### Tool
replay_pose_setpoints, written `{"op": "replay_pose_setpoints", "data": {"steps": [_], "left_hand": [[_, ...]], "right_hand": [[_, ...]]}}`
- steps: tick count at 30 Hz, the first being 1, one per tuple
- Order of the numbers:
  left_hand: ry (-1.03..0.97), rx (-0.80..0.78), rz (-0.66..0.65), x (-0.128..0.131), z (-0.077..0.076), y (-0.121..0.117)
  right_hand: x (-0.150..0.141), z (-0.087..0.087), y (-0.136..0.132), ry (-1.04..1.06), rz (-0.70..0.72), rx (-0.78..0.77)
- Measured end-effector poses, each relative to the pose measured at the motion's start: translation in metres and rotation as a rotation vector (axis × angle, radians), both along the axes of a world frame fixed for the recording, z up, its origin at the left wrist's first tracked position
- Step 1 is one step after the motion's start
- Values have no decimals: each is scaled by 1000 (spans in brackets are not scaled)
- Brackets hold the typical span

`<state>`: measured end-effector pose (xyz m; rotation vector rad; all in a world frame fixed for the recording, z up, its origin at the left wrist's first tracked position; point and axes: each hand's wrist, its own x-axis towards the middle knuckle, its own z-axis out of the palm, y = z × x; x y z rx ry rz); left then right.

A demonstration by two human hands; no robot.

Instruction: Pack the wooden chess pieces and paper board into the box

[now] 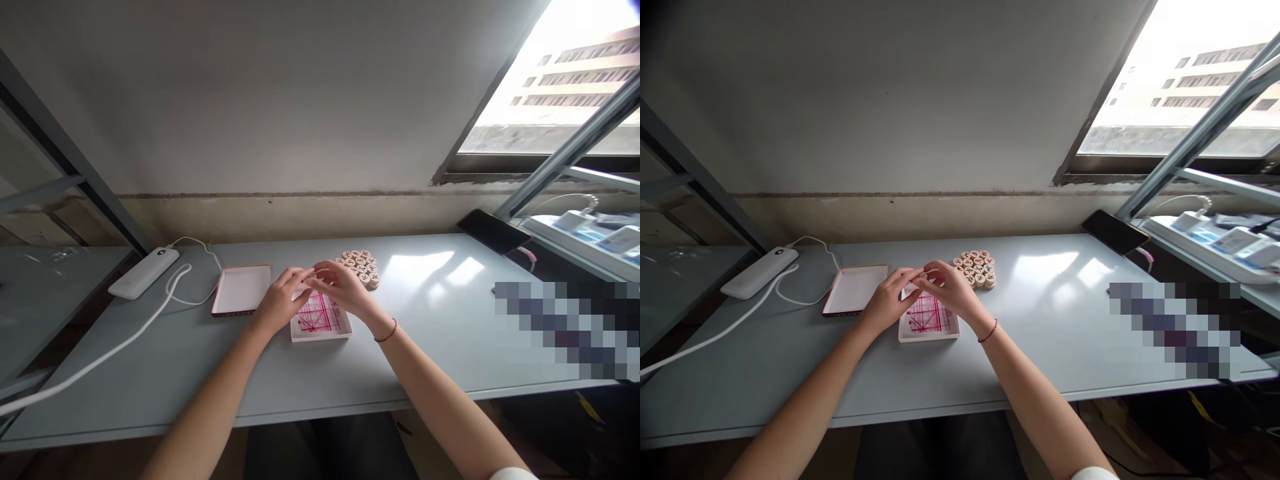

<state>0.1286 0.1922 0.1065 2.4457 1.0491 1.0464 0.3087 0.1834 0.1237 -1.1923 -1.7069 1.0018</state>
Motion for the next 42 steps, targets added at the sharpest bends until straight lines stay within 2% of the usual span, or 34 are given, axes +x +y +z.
{"op": "replay_pose_setpoints", "data": {"steps": [6,11,14,17,22,24,28,34,38,42], "left_hand": [[40,-42,77,-4,8,0],[252,-104,64,-7,7,1],[351,-111,96,-6,6,-1],[385,-107,127,-7,7,-1],[441,-108,334,-10,9,2],[470,-126,367,-10,8,2],[472,-131,346,-10,5,0],[409,-167,319,-9,4,1],[401,-171,315,-8,4,1],[403,-148,312,-8,5,-1]], "right_hand": [[14,-13,6,8,-93,43],[16,-9,3,-33,-129,87],[14,-7,-1,-91,-89,142],[11,-7,-5,-174,13,199],[-3,-10,-11,-385,66,309],[-9,-12,-13,-511,77,339],[-16,-17,-13,-720,79,359],[-24,-18,-8,-842,0,321],[-31,-19,-8,-841,-19,295],[-20,-14,-9,-706,15,255]]}}
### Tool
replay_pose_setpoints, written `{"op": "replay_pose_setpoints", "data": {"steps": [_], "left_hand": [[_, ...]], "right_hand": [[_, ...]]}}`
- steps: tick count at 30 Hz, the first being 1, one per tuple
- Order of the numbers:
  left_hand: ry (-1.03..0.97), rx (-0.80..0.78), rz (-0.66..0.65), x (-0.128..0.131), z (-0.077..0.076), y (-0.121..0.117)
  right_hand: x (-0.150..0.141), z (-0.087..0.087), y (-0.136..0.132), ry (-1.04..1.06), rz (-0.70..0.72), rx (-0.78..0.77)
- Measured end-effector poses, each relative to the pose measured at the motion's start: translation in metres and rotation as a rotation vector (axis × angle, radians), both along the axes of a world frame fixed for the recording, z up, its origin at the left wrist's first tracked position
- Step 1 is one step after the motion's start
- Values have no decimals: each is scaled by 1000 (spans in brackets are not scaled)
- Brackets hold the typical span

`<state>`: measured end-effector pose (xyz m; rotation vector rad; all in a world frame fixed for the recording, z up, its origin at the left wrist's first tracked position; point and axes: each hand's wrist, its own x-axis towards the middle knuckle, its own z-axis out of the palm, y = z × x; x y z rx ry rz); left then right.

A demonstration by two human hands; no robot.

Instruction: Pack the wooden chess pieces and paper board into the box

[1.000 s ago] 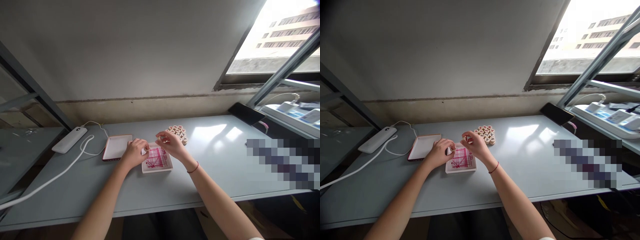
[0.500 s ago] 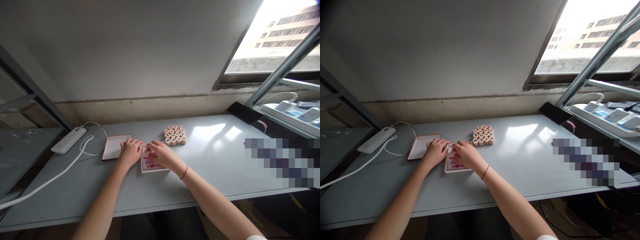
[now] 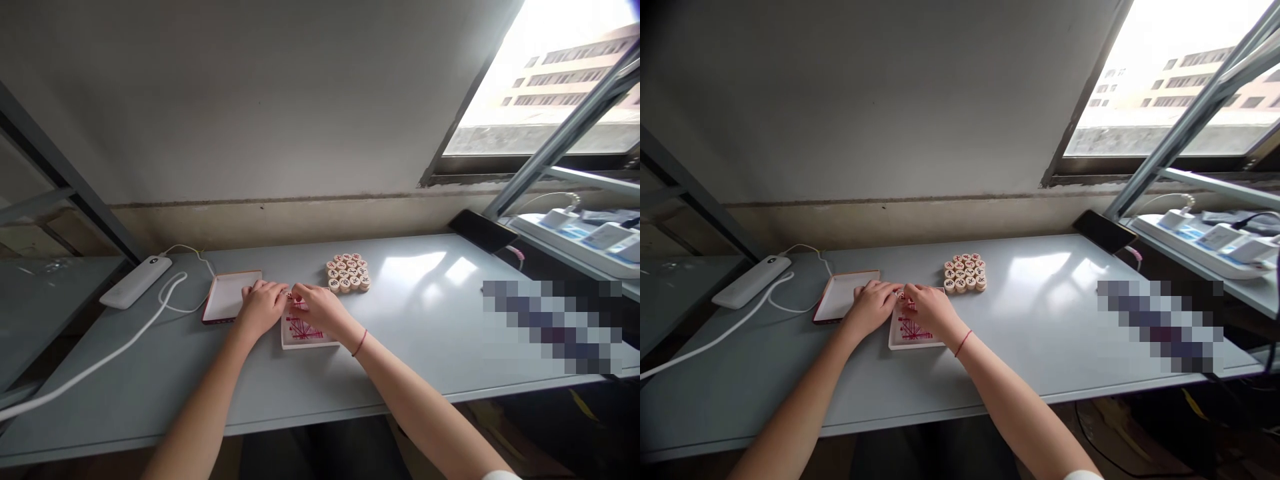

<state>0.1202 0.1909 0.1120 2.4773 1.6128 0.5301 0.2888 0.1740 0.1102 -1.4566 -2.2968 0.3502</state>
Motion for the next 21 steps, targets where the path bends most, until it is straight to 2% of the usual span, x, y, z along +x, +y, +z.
{"op": "replay_pose_setpoints", "data": {"steps": [2,4,6,8,11,14,21], "left_hand": [[6,21,-1,1,1,-2],[13,36,-3,4,2,-3],[23,34,-9,7,2,-5],[36,22,-6,10,1,-6],[53,11,4,13,-1,-8],[51,19,2,13,-4,-8],[22,14,-3,11,-7,-7]], "right_hand": [[16,5,6,84,-54,-8],[37,10,19,113,-217,22],[58,16,37,74,-399,47],[74,21,58,6,-477,12],[85,27,85,-114,-507,-98],[83,31,102,-251,-498,-211],[76,31,117,-331,-431,-350]]}}
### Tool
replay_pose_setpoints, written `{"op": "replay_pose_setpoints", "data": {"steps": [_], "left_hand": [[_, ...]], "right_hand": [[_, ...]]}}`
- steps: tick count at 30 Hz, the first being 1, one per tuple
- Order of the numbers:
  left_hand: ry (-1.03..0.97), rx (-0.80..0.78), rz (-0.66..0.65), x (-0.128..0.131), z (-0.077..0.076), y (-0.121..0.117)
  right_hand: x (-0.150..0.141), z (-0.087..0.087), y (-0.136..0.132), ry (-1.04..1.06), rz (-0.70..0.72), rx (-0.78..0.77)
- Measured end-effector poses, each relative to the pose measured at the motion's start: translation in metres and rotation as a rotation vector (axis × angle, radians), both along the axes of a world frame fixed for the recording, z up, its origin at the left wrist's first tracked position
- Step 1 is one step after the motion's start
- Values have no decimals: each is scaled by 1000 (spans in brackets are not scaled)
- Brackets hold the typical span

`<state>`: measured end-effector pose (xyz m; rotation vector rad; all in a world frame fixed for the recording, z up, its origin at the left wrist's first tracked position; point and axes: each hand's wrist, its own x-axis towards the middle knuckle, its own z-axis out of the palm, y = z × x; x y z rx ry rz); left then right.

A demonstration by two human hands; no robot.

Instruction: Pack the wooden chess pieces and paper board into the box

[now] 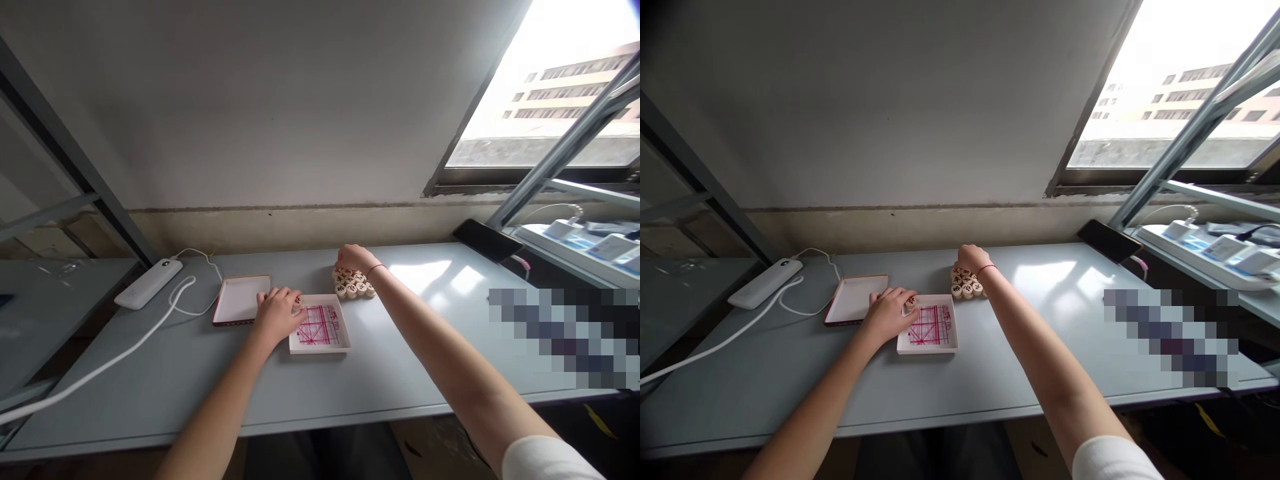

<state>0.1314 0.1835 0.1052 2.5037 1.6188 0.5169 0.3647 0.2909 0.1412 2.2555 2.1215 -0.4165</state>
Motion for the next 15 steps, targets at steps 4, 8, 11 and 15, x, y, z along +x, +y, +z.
{"op": "replay_pose_setpoints", "data": {"steps": [4,8,11,15], "left_hand": [[-2,0,-1,0,-1,1],[-3,8,-6,-1,-2,0],[-13,36,-6,-2,0,0],[-117,120,-40,1,11,5]], "right_hand": [[-1,2,6,2,22,-49],[-1,6,9,23,61,-59],[1,13,3,60,78,3],[-6,19,-29,413,130,154]]}}
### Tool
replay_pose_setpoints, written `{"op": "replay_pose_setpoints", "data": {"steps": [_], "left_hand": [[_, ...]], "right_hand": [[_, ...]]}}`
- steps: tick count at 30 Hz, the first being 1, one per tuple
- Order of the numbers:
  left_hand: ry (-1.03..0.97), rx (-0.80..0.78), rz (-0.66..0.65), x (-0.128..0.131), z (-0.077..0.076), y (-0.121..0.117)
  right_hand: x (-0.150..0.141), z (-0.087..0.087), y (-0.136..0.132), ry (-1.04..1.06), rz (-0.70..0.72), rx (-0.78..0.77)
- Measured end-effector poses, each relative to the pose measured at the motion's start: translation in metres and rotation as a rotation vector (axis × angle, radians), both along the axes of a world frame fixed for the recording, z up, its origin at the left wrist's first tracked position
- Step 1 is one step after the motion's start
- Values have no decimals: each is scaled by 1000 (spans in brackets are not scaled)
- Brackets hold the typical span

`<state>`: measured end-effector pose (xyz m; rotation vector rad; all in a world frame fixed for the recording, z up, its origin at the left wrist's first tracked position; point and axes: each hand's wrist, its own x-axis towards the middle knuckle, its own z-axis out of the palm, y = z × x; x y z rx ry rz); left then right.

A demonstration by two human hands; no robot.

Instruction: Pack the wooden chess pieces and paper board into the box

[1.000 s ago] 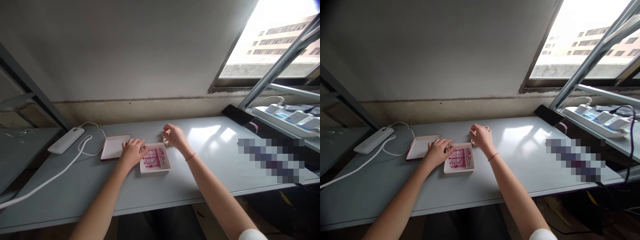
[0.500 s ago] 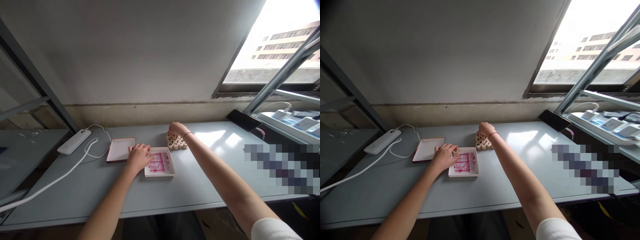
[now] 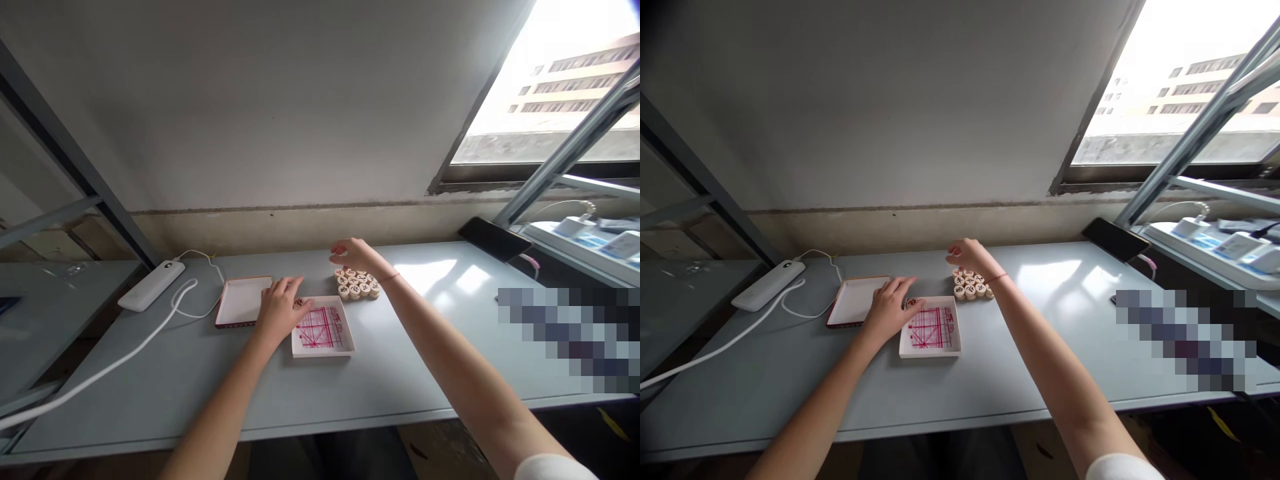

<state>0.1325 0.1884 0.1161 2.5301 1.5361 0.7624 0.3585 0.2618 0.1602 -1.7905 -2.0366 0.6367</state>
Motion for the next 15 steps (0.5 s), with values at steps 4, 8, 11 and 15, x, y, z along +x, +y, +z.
{"op": "replay_pose_setpoints", "data": {"steps": [4,8,11,15], "left_hand": [[-147,38,-184,11,13,8],[-193,-27,-232,20,14,10],[-211,-90,-202,18,9,6],[-183,-160,-198,12,2,0]], "right_hand": [[-21,-6,-45,535,179,-46],[-36,-20,-67,765,155,-75],[-35,-30,-69,828,140,-61],[-25,-36,-68,782,85,18]]}}
